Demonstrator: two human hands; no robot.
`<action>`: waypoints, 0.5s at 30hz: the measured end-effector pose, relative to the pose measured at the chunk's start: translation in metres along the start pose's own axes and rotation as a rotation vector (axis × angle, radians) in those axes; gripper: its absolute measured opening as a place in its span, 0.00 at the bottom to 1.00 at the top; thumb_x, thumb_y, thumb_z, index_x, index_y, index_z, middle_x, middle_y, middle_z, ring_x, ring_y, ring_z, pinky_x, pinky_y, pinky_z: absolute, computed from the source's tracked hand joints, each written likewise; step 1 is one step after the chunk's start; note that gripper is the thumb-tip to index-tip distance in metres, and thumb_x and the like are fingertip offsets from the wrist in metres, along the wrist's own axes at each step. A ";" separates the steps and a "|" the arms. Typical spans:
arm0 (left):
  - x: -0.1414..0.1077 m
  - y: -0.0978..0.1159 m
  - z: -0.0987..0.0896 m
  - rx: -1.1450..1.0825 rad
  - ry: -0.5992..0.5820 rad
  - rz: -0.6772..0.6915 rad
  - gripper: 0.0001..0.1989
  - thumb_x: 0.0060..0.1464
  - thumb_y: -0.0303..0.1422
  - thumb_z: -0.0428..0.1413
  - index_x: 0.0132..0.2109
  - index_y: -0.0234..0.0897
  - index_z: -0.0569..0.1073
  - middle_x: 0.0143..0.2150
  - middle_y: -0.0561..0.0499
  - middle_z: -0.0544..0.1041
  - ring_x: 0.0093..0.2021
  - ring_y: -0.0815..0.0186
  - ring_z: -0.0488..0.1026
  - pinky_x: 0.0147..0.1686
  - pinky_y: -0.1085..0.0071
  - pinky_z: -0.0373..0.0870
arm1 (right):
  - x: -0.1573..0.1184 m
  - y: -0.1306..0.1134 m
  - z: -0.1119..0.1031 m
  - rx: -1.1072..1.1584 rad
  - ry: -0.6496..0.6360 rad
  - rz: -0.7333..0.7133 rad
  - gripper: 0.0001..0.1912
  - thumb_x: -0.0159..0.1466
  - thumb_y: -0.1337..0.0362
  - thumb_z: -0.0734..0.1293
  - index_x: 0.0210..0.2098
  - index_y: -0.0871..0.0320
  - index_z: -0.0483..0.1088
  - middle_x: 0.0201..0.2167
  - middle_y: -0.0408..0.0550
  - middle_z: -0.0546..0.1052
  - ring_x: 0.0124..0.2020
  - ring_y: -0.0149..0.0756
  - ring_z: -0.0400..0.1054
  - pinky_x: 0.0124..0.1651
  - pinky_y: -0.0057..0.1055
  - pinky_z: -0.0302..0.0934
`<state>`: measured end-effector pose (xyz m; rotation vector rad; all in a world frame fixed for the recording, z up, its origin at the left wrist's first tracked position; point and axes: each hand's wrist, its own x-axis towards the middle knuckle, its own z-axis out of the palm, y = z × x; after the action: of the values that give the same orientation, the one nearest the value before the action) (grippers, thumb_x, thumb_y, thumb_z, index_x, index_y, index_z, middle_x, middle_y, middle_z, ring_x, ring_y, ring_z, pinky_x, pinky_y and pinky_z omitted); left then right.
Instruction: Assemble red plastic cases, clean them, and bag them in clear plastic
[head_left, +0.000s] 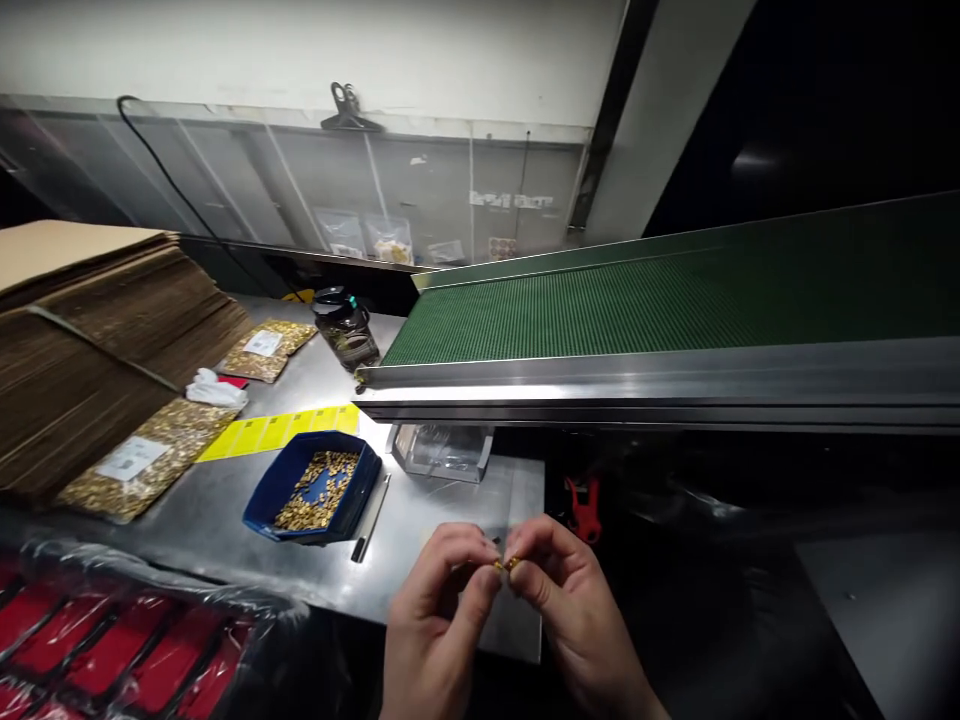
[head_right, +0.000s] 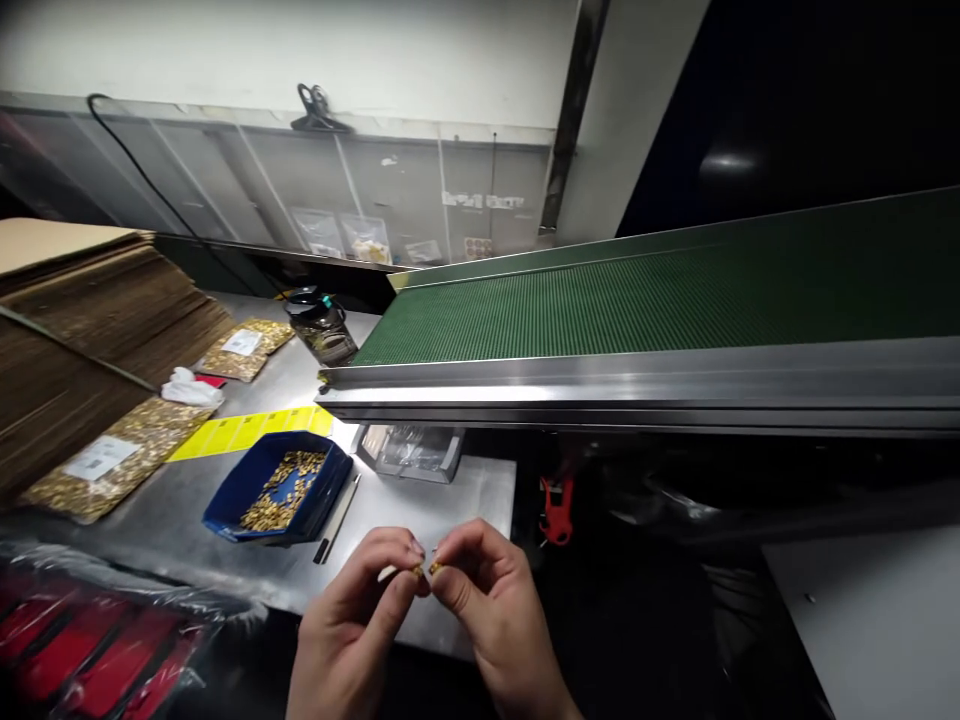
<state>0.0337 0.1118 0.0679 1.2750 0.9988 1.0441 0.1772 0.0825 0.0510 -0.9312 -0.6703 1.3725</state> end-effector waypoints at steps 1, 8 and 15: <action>0.001 -0.002 0.004 -0.053 -0.060 -0.093 0.08 0.61 0.43 0.63 0.40 0.45 0.79 0.40 0.49 0.73 0.37 0.61 0.73 0.39 0.66 0.73 | -0.002 -0.003 -0.007 -0.052 0.013 -0.035 0.08 0.63 0.59 0.76 0.34 0.53 0.75 0.30 0.41 0.74 0.34 0.31 0.67 0.40 0.27 0.62; 0.006 -0.006 0.038 -0.385 -0.254 -0.534 0.17 0.55 0.46 0.67 0.37 0.36 0.78 0.30 0.53 0.69 0.27 0.72 0.64 0.27 0.76 0.67 | -0.010 -0.021 -0.040 -0.390 0.023 -0.235 0.04 0.65 0.61 0.74 0.34 0.53 0.77 0.32 0.41 0.72 0.34 0.31 0.66 0.40 0.29 0.60; -0.007 -0.015 0.060 -0.282 -0.128 -0.469 0.19 0.53 0.47 0.68 0.38 0.34 0.81 0.25 0.53 0.72 0.22 0.72 0.67 0.23 0.76 0.69 | -0.020 -0.014 -0.057 -0.443 0.102 -0.309 0.07 0.67 0.58 0.72 0.34 0.52 0.74 0.32 0.41 0.69 0.35 0.32 0.64 0.39 0.29 0.59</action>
<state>0.0904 0.0903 0.0557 0.8124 0.9531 0.6985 0.2305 0.0540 0.0368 -1.1799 -1.0172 0.9103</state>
